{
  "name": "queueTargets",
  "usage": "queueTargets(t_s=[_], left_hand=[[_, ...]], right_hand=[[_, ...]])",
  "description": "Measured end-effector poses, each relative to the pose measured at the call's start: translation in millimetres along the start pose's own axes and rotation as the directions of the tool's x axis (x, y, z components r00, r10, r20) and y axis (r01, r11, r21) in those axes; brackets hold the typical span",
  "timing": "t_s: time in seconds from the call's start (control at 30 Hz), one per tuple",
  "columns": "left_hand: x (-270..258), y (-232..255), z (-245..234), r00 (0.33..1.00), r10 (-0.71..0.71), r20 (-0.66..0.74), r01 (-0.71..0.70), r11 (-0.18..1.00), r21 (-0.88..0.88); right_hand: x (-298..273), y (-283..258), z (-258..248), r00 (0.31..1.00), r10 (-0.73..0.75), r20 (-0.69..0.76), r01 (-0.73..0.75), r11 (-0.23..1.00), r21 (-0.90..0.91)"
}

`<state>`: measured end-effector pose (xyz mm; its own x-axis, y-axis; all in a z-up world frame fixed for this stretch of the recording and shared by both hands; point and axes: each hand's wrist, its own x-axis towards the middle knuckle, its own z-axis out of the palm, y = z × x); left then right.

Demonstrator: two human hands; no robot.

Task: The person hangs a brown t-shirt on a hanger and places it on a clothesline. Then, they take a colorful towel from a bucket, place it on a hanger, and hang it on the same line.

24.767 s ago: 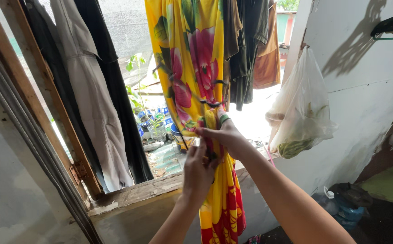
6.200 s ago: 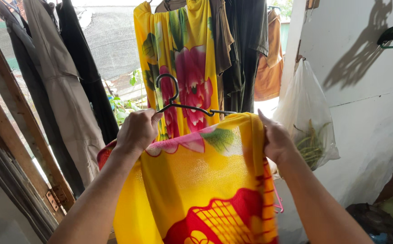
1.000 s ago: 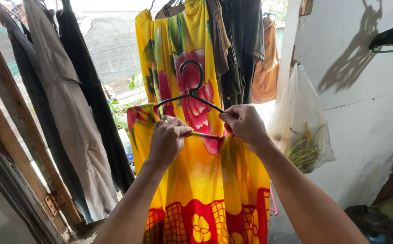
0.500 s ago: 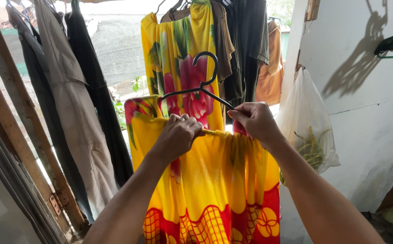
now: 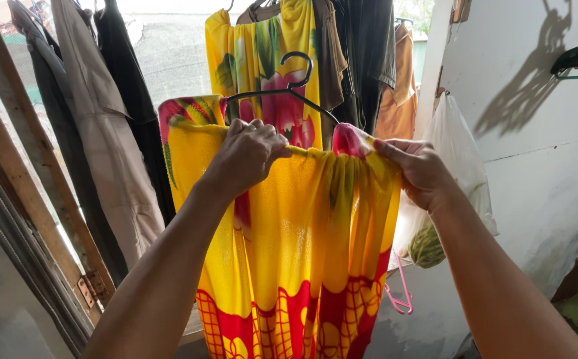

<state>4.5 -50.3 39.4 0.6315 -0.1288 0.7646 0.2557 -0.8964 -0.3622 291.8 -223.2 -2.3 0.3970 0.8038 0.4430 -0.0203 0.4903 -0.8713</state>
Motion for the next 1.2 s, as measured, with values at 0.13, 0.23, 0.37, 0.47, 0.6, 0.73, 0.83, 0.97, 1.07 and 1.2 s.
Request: queueTargets(t_s=[0.13, 0.23, 0.37, 0.47, 0.6, 0.73, 0.83, 0.97, 1.07, 1.2], left_hand=[[0.0, 2.2, -6.0, 0.997, -0.029, 0.076, 0.030, 0.999, -0.011], [-1.5, -0.5, -12.0, 0.998, -0.022, 0.061, 0.023, 1.000, -0.011], [-13.6, 0.9, -16.9, 0.997, -0.050, 0.060, 0.052, 0.998, -0.026], [-32.5, 10.0, -17.5, 0.995, -0.085, 0.058, 0.089, 0.994, -0.064], [-48.4, 13.3, -15.5, 0.992, -0.110, 0.062, 0.113, 0.992, -0.049], [-54.0, 13.3, -7.7, 0.986, -0.163, -0.040, 0.162, 0.986, -0.030], [-61.5, 10.7, -3.3, 0.976, -0.201, -0.087, 0.195, 0.978, -0.073], [-65.3, -7.2, -4.4, 0.982, -0.188, 0.004, 0.187, 0.974, -0.130], [-64.9, -22.6, -7.5, 0.991, -0.126, 0.043, 0.131, 0.981, -0.145], [-63.5, -45.7, -8.9, 0.979, -0.174, 0.104, 0.184, 0.979, -0.091]], right_hand=[[-4.6, 1.7, 18.3, 0.998, 0.053, 0.041, -0.057, 0.992, 0.109], [-8.6, -0.6, 31.0, 0.998, 0.043, 0.044, -0.048, 0.990, 0.129], [-18.3, -3.6, 41.8, 0.997, 0.021, 0.080, -0.037, 0.979, 0.201], [-29.7, -1.6, 53.3, 0.990, 0.060, 0.126, -0.092, 0.961, 0.261], [-36.3, 5.0, 73.2, 0.998, 0.015, 0.065, -0.036, 0.943, 0.330], [-30.7, 8.4, 86.4, 0.993, -0.093, -0.068, 0.110, 0.940, 0.324], [-25.4, 7.5, 90.4, 0.989, -0.143, -0.045, 0.150, 0.935, 0.322], [-12.9, -9.8, 88.7, 0.997, -0.010, 0.076, -0.024, 0.900, 0.434], [-7.4, -25.4, 84.6, 0.953, 0.258, 0.160, -0.278, 0.954, 0.116], [4.0, -19.3, 108.3, 0.993, 0.065, 0.096, -0.072, 0.995, 0.069]])
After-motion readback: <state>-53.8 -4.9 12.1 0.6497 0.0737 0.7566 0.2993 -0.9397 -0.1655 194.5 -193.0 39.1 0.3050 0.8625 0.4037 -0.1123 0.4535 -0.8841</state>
